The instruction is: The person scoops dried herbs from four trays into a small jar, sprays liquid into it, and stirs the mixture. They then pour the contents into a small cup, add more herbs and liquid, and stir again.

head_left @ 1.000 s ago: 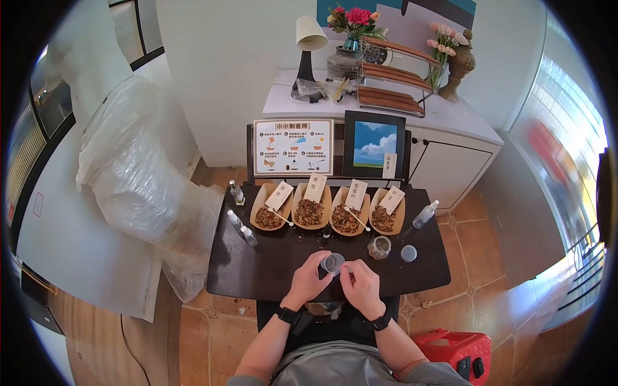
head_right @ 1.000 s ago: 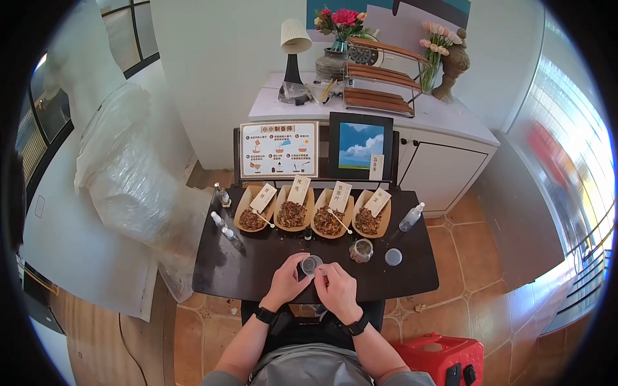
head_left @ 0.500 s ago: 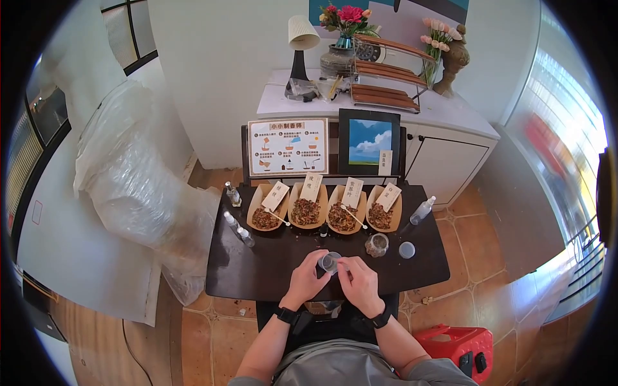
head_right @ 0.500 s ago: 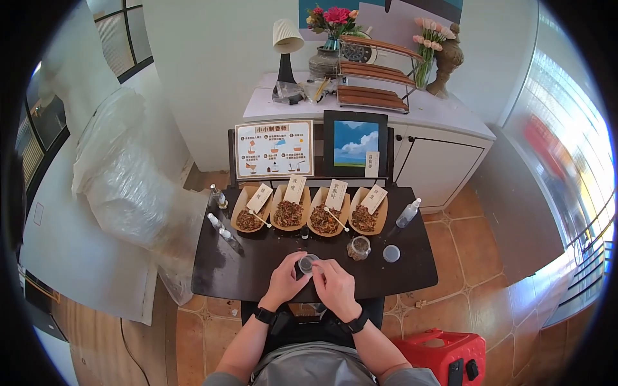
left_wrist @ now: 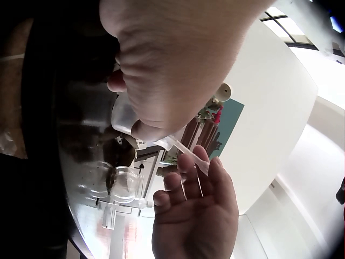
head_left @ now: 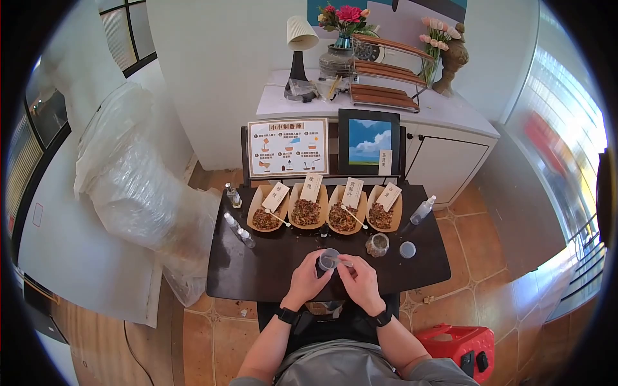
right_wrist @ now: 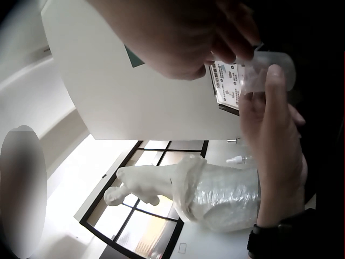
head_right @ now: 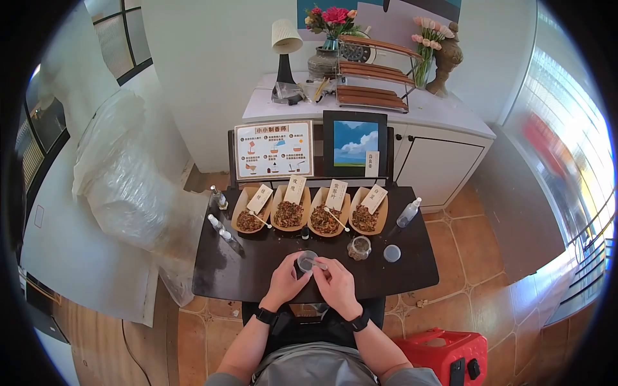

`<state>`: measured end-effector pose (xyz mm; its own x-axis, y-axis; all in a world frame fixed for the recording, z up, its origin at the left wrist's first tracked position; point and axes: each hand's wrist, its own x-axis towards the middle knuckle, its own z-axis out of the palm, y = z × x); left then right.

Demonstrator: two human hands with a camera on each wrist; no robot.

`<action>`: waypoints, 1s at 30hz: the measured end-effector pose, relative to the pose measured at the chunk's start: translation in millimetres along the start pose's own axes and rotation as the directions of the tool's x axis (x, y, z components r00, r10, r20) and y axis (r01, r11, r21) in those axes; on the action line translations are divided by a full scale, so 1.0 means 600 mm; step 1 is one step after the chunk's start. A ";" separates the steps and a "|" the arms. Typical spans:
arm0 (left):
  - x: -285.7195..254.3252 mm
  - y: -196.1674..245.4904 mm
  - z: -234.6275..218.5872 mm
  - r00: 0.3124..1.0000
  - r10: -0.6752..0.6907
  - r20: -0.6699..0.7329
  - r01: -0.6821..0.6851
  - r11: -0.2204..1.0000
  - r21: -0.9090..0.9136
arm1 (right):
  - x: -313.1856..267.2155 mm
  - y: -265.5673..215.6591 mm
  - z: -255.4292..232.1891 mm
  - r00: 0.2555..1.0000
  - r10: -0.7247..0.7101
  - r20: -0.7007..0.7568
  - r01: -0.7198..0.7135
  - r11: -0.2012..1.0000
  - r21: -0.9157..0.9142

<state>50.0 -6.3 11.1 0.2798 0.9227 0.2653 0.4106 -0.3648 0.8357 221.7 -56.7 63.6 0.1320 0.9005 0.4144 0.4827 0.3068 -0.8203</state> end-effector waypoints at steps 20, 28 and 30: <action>-0.010 0.006 -0.002 0.999 -0.013 -0.048 0.015 0.999 0.048 | -0.063 0.093 -0.007 0.980 0.188 0.069 -0.193 0.979 0.068; -0.065 -0.011 -0.099 0.950 -0.074 -0.304 0.074 0.997 -0.012 | -0.071 0.098 0.008 0.992 0.122 -0.032 -0.122 0.992 0.009; -0.058 -0.016 -0.133 0.901 -0.113 -0.419 0.103 0.994 -0.045 | -0.072 0.096 0.011 0.994 0.093 -0.051 -0.093 0.996 -0.001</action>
<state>-33.0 -24.9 32.5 -0.1578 0.9247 0.3464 0.3979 -0.2615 0.8793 238.1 -75.9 -4.3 0.2202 0.9083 0.3557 0.4691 0.2211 -0.8550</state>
